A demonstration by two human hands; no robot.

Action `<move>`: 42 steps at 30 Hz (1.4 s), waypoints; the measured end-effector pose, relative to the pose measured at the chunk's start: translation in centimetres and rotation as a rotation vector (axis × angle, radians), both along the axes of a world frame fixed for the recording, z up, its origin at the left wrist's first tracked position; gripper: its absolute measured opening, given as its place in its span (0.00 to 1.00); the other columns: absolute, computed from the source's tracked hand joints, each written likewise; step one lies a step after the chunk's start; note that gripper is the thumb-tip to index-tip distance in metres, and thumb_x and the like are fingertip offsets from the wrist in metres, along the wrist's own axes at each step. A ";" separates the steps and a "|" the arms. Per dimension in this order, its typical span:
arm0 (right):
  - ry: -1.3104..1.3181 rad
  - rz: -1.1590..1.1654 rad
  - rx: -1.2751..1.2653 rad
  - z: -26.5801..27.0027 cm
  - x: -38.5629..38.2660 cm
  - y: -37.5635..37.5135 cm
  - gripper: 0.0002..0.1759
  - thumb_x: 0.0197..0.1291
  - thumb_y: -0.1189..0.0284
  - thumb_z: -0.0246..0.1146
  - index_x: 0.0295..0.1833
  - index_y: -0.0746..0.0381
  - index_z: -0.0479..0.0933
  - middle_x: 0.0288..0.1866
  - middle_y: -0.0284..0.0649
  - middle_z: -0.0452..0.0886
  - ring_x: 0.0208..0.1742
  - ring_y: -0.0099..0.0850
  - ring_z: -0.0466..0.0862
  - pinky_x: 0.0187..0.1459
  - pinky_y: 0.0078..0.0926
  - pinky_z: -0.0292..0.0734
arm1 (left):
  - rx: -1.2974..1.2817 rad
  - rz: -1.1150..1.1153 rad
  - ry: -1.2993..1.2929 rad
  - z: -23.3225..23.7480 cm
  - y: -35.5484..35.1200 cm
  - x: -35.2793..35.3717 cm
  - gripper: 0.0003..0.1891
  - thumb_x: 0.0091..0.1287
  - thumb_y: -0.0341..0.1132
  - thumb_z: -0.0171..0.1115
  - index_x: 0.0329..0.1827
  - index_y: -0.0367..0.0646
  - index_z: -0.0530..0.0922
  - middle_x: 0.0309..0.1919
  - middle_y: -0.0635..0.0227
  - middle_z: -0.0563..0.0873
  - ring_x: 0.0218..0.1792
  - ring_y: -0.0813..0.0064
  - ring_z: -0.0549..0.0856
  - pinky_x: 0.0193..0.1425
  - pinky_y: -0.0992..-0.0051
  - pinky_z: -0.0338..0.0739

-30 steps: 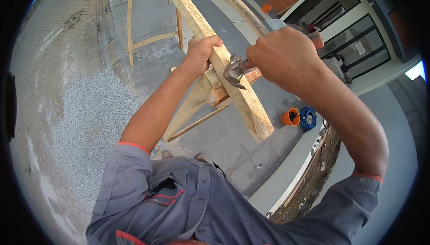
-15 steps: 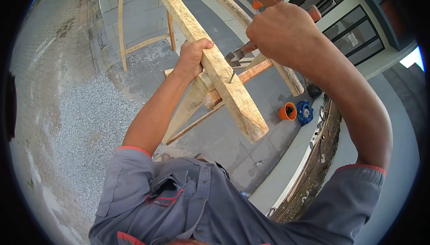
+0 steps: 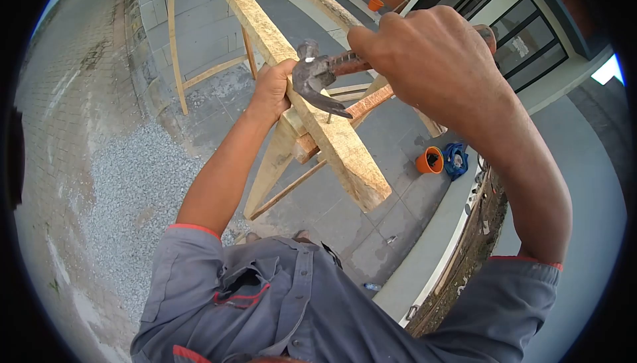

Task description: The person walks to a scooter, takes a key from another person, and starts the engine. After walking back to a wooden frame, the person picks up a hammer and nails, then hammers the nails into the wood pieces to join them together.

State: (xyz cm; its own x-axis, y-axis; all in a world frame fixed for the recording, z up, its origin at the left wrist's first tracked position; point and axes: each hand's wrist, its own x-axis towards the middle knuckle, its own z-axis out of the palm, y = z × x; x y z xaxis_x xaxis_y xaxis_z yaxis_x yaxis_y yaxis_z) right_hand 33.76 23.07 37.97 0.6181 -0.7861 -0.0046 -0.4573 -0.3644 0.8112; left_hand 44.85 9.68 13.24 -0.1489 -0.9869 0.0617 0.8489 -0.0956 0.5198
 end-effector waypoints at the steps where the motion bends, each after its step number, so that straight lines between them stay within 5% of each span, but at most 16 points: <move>1: -0.336 0.026 0.027 -0.1 -0.6 0.1 0.08 0.67 0.65 0.66 0.38 0.57 0.82 0.24 0.36 0.85 0.27 0.27 0.87 0.28 0.32 0.78 | 0.004 -0.015 -0.016 -0.1 0.4 0.2 0.14 0.55 0.22 0.65 0.45 0.32 0.76 0.36 0.60 0.82 0.35 0.68 0.85 0.40 0.64 0.85; 3: -0.615 0.134 0.140 -1.0 -2.7 0.0 0.11 0.64 0.62 0.69 0.42 0.59 0.82 0.19 0.34 0.79 0.22 0.24 0.82 0.25 0.30 0.71 | 0.040 -0.031 -0.053 0.3 0.5 0.5 0.14 0.56 0.22 0.64 0.45 0.32 0.75 0.36 0.61 0.82 0.35 0.68 0.85 0.41 0.64 0.85; 8: -1.250 0.071 0.441 -2.4 -3.8 2.9 0.26 0.65 0.62 0.69 0.60 0.69 0.77 0.46 0.46 0.87 0.26 0.25 0.81 0.34 0.26 0.79 | 0.011 -0.014 -0.032 -0.3 0.0 0.5 0.17 0.56 0.23 0.65 0.48 0.32 0.74 0.38 0.61 0.81 0.37 0.68 0.85 0.43 0.64 0.85; 11: -1.276 0.086 0.296 -2.8 -4.1 3.2 0.17 0.70 0.62 0.65 0.48 0.67 0.76 0.38 0.44 0.86 0.22 0.24 0.76 0.28 0.24 0.74 | 0.037 -0.053 -0.048 -0.3 0.0 0.5 0.18 0.56 0.22 0.65 0.49 0.32 0.73 0.39 0.60 0.81 0.39 0.68 0.85 0.44 0.64 0.85; 13: -1.056 0.011 0.271 -3.3 -3.8 3.2 0.17 0.71 0.61 0.62 0.45 0.66 0.77 0.20 0.39 0.77 0.20 0.29 0.79 0.26 0.32 0.70 | 0.050 -0.053 -0.051 -0.2 0.0 0.6 0.18 0.56 0.22 0.65 0.49 0.32 0.73 0.39 0.60 0.81 0.39 0.68 0.85 0.46 0.64 0.85; 15: -0.850 -0.215 0.385 -2.0 -3.7 3.5 0.14 0.71 0.64 0.62 0.41 0.64 0.76 0.22 0.45 0.80 0.22 0.38 0.83 0.28 0.38 0.72 | 0.045 -0.052 -0.053 -0.1 0.1 0.6 0.18 0.56 0.22 0.65 0.50 0.32 0.73 0.39 0.60 0.81 0.39 0.68 0.85 0.46 0.64 0.85; 19: -0.972 0.123 0.229 0.6 -5.3 2.6 0.17 0.70 0.63 0.65 0.48 0.69 0.79 0.27 0.36 0.78 0.19 0.25 0.69 0.26 0.25 0.67 | 0.027 -0.036 -0.035 -0.2 0.1 0.6 0.17 0.56 0.22 0.65 0.49 0.31 0.74 0.38 0.60 0.82 0.38 0.68 0.85 0.45 0.63 0.85; 22: -1.551 0.460 0.146 3.4 -4.0 3.4 0.18 0.74 0.59 0.61 0.49 0.65 0.77 0.27 0.31 0.75 0.18 0.12 0.68 0.18 0.12 0.65 | 0.031 -0.024 -0.074 0.0 0.3 0.7 0.13 0.59 0.24 0.65 0.46 0.30 0.76 0.38 0.57 0.82 0.38 0.66 0.86 0.45 0.64 0.86; 24: -1.525 0.391 0.110 2.1 -4.4 3.4 0.16 0.74 0.61 0.60 0.48 0.64 0.76 0.27 0.32 0.76 0.18 0.14 0.69 0.18 0.13 0.65 | 0.032 -0.029 -0.084 -0.3 0.2 0.7 0.14 0.59 0.25 0.65 0.47 0.30 0.76 0.38 0.57 0.82 0.38 0.66 0.86 0.45 0.64 0.86; 27: -0.751 -0.178 0.425 -1.3 -4.5 3.7 0.15 0.74 0.61 0.60 0.43 0.62 0.75 0.24 0.30 0.74 0.18 0.17 0.70 0.19 0.14 0.63 | 0.034 -0.021 -0.079 0.1 0.1 0.6 0.14 0.59 0.25 0.65 0.47 0.30 0.76 0.38 0.56 0.82 0.38 0.66 0.86 0.45 0.64 0.86; 28: -0.755 -0.181 0.422 -1.2 -4.4 3.9 0.15 0.74 0.61 0.60 0.43 0.62 0.75 0.24 0.30 0.74 0.18 0.17 0.70 0.19 0.14 0.63 | 0.051 -0.029 -0.086 0.1 0.4 0.7 0.14 0.59 0.25 0.65 0.47 0.30 0.76 0.38 0.56 0.82 0.38 0.66 0.86 0.45 0.64 0.86; 30: -0.727 -0.295 0.502 0.4 -4.8 3.4 0.18 0.70 0.59 0.65 0.36 0.64 0.75 0.17 0.32 0.70 0.22 0.25 0.77 0.29 0.31 0.68 | 0.032 -0.015 -0.077 0.0 0.0 0.6 0.14 0.59 0.25 0.65 0.47 0.30 0.76 0.38 0.56 0.82 0.38 0.65 0.86 0.45 0.63 0.86; 35: -1.431 0.326 0.070 5.8 -6.8 2.8 0.21 0.75 0.56 0.59 0.48 0.66 0.77 0.19 0.29 0.68 0.19 0.17 0.71 0.24 0.18 0.70 | 0.039 -0.041 -0.081 0.0 -0.1 1.1 0.14 0.59 0.25 0.65 0.48 0.29 0.76 0.37 0.57 0.83 0.37 0.65 0.86 0.45 0.63 0.86; 38: -1.516 0.364 0.120 3.8 -6.6 2.2 0.19 0.76 0.57 0.58 0.45 0.64 0.75 0.19 0.30 0.67 0.20 0.20 0.72 0.27 0.22 0.72 | 0.027 -0.039 -0.077 -0.1 0.2 1.0 0.14 0.60 0.25 0.65 0.48 0.29 0.76 0.37 0.57 0.83 0.37 0.66 0.86 0.45 0.63 0.86; 41: -0.713 -0.322 0.434 -3.3 -4.3 4.0 0.17 0.75 0.60 0.59 0.37 0.63 0.74 0.17 0.34 0.65 0.21 0.28 0.73 0.31 0.28 0.72 | 0.030 -0.034 -0.083 -0.2 0.0 1.2 0.14 0.60 0.25 0.65 0.48 0.30 0.76 0.38 0.57 0.83 0.37 0.66 0.86 0.44 0.63 0.86; 42: -0.720 -0.324 0.434 -2.8 -4.2 4.1 0.17 0.75 0.60 0.59 0.37 0.63 0.74 0.17 0.34 0.65 0.21 0.28 0.73 0.31 0.28 0.72 | 0.020 -0.030 -0.089 -0.3 0.1 1.1 0.14 0.60 0.25 0.64 0.48 0.30 0.76 0.38 0.57 0.83 0.37 0.66 0.86 0.44 0.63 0.86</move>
State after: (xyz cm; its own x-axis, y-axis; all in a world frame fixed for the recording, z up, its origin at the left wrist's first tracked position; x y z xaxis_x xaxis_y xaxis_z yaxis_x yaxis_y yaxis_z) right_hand 29.53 27.22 35.12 0.3345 -0.9416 -0.0391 -0.9352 -0.3367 0.1099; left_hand 45.99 9.80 12.91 -0.1823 -0.9829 0.0269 0.7959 -0.1314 0.5909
